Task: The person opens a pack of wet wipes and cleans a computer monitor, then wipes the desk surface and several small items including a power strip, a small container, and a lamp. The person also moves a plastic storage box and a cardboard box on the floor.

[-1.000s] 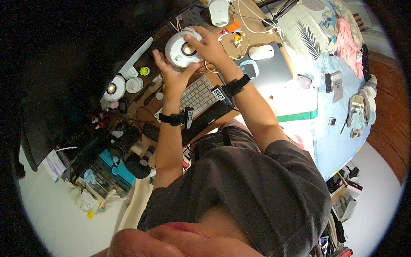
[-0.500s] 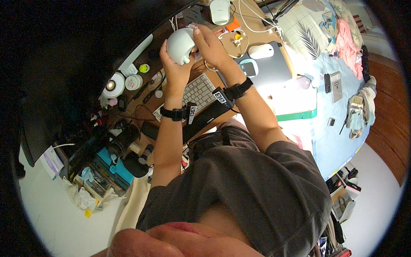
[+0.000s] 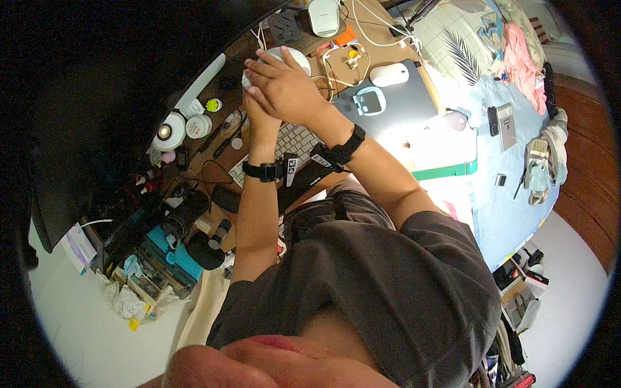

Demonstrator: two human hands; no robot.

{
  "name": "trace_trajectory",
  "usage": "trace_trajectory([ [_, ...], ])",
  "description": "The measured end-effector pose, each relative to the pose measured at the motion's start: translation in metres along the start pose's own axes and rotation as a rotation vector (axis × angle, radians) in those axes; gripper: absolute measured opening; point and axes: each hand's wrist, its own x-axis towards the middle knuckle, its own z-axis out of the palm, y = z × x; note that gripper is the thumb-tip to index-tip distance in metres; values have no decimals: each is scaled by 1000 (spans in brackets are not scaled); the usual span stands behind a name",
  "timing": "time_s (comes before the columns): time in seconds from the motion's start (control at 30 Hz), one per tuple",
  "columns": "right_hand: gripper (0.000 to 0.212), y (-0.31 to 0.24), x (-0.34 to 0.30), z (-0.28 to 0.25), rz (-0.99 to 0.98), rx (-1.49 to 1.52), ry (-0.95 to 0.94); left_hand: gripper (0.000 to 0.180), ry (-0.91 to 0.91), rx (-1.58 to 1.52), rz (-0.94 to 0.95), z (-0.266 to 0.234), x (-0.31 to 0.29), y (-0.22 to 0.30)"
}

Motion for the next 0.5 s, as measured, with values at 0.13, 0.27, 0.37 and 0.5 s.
trace_trajectory([
  [0.13,38,25,-15,7,166,68,114,68,128,-359,-417,-4,-2,13],
  [0.27,41,40,-26,28,553,915,262,72,178,-524,-540,-7,0,18],
  [0.37,41,43,-29,38,621,1001,325,69,178,-589,-546,-5,-6,17],
  [0.5,39,49,-30,37,814,1402,298,72,183,-848,-590,-4,-11,9],
])
